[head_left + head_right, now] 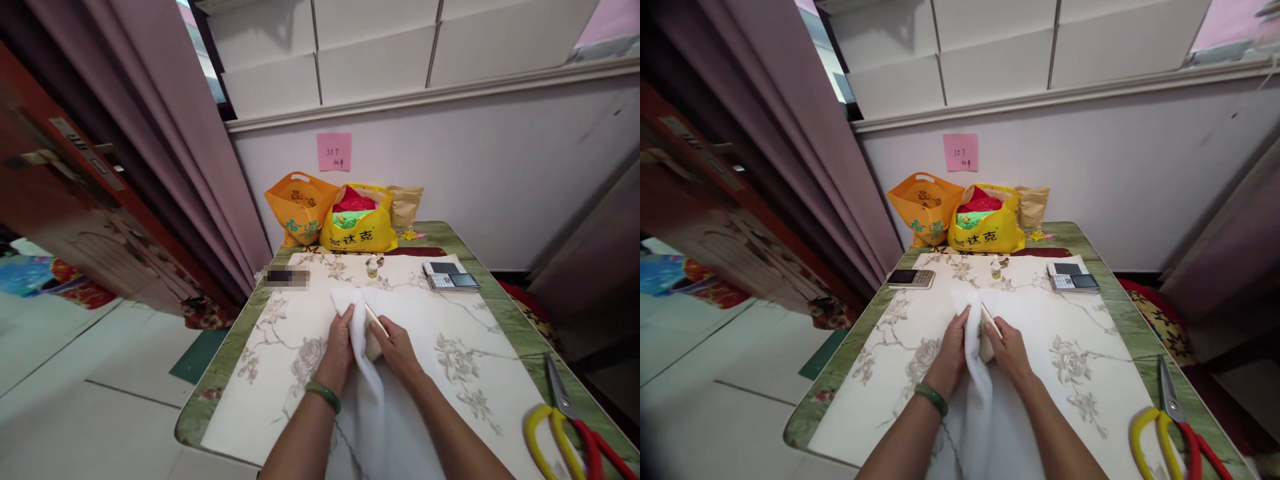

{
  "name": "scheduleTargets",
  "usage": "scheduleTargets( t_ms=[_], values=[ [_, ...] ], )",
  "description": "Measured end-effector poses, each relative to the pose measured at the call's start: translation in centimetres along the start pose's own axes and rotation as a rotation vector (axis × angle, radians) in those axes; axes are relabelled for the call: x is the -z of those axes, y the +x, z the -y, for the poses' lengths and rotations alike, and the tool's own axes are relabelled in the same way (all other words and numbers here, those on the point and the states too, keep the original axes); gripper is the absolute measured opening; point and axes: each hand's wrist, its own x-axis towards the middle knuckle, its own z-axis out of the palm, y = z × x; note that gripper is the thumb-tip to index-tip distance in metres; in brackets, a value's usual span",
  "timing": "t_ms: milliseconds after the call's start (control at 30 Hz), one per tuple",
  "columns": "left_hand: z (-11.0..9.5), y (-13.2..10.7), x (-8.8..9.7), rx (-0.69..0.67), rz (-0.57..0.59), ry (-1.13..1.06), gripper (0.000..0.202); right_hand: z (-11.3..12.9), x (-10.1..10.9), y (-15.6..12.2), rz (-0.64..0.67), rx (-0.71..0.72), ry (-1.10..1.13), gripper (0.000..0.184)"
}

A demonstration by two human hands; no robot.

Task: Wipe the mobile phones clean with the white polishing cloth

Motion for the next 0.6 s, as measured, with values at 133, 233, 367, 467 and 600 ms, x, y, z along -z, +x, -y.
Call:
scheduleTargets(
  t_ms=[133, 233, 367, 467, 600],
  values=[
    [0.7, -1.2, -1.4, -0.005, -0.035, 0.067, 0.045, 0.3, -0.2, -0.2, -0.125, -0.061, 0.126, 0.037],
    [1.8, -2.4, -2.6, -0.015, -0.088, 0.044, 0.045, 0.7, 0.0, -0.1, -0.223, -0.096, 0.210, 0.036],
    [3.2, -3.9, -3.6, -0.034, -0.108, 0.160, 0.047, 0.8, 0.3, 0.3, -0.336, -0.137, 0.314, 0.036],
    [2.9, -4.3, -3.7, -0.127, -0.090, 0.313, 0.047, 0.7, 0.3, 0.4, -0.324, -0.132, 0.418, 0.035],
    [0.3, -3.8, -2.8, -0.144, -0.012, 0.316, 0.044, 0.3, 0.6, 0.7, -0.259, -0.105, 0.457, 0.040]
  ],
)
